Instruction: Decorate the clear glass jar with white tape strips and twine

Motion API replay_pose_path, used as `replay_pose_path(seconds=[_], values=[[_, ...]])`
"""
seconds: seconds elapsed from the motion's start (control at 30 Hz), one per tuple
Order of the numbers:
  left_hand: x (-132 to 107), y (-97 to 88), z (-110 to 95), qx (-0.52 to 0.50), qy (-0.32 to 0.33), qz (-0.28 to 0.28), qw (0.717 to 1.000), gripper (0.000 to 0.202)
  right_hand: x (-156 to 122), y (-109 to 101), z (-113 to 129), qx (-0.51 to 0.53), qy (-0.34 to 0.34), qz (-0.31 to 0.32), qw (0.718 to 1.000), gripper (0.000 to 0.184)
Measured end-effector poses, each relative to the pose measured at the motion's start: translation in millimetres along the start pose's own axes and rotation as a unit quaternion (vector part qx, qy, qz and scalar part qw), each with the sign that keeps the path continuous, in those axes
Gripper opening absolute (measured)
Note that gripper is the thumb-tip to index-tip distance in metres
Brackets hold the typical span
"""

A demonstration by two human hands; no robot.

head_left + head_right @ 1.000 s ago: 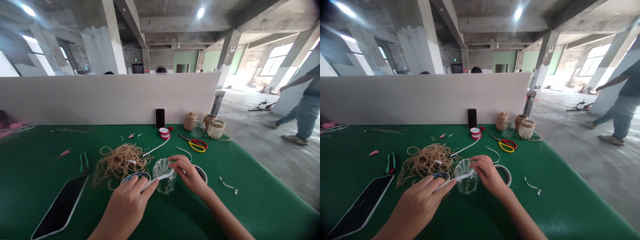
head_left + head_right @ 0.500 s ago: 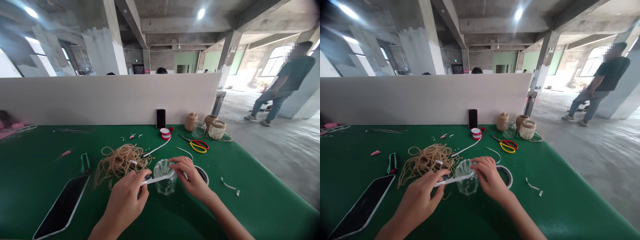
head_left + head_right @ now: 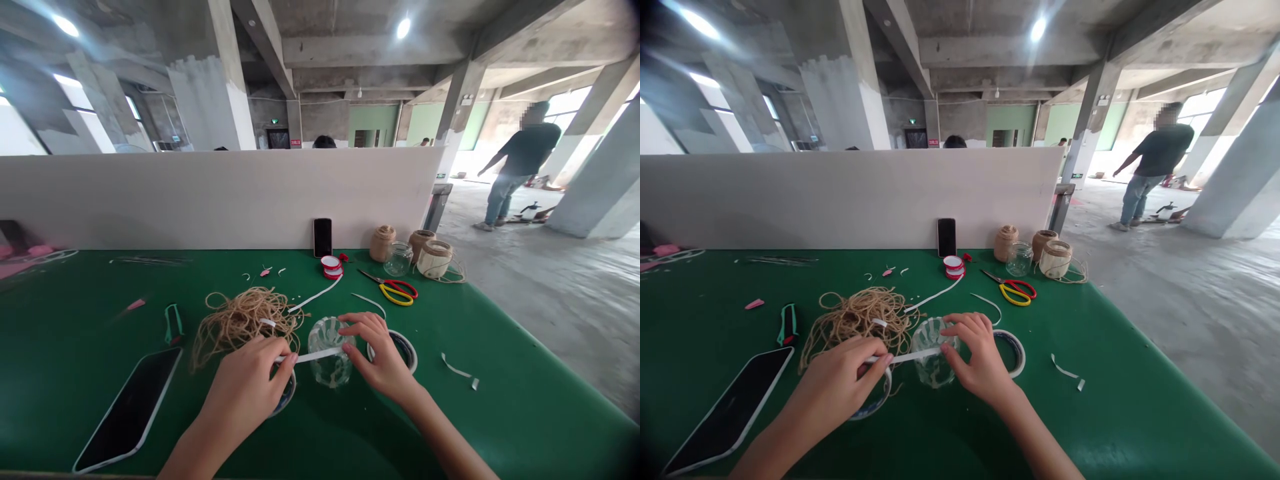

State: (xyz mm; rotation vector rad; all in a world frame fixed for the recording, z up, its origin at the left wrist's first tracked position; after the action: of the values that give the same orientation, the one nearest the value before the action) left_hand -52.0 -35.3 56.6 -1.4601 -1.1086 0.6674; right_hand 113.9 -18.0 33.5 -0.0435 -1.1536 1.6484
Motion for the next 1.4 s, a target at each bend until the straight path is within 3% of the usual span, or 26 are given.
replay_pose_path(seconds=[0.23, 0.47, 0.67, 0.93, 1.2, 1.4], values=[[-5, -24.8, -19, 0.098, 0.059, -0.129, 0.985, 0.02, -1, 5, -2, -0.01, 0.009, 0.003, 1.0, 0.009], [-2, -22.8, -16, 0.132, 0.074, -0.178, 0.972, 0.017, -1, 7, -4, -0.008, 0.025, 0.014, 1.0, 0.009], [4, -14.0, -13, 0.137, 0.084, -0.197, 0.967, 0.015, -2, 8, -4, 0.002, 0.027, 0.021, 0.999, 0.007], [-5, -11.2, -7, 0.052, 0.086, -0.154, 0.983, 0.016, -4, 10, -5, 0.001, 0.026, 0.019, 0.999, 0.008], [-42, -30.5, -38, 0.063, 0.134, -0.231, 0.962, 0.018, -4, 12, -8, 0.003, 0.033, 0.019, 0.999, 0.009], [-45, -25.6, -43, 0.024, 0.125, -0.222, 0.967, 0.02, -5, 11, -8, 0.009, 0.046, 0.022, 0.999, 0.011]])
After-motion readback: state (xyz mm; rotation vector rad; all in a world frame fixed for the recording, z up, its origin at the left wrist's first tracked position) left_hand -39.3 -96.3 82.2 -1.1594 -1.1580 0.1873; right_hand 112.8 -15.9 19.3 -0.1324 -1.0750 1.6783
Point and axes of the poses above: each hand's wrist, its own x-axis towards the middle knuckle, its own y-axis out of the palm, z = x × y, the point moved 10 cm from there along x, towards the middle knuckle, and after that the axes turned 8 degrees about z, right-handed, at the moved point
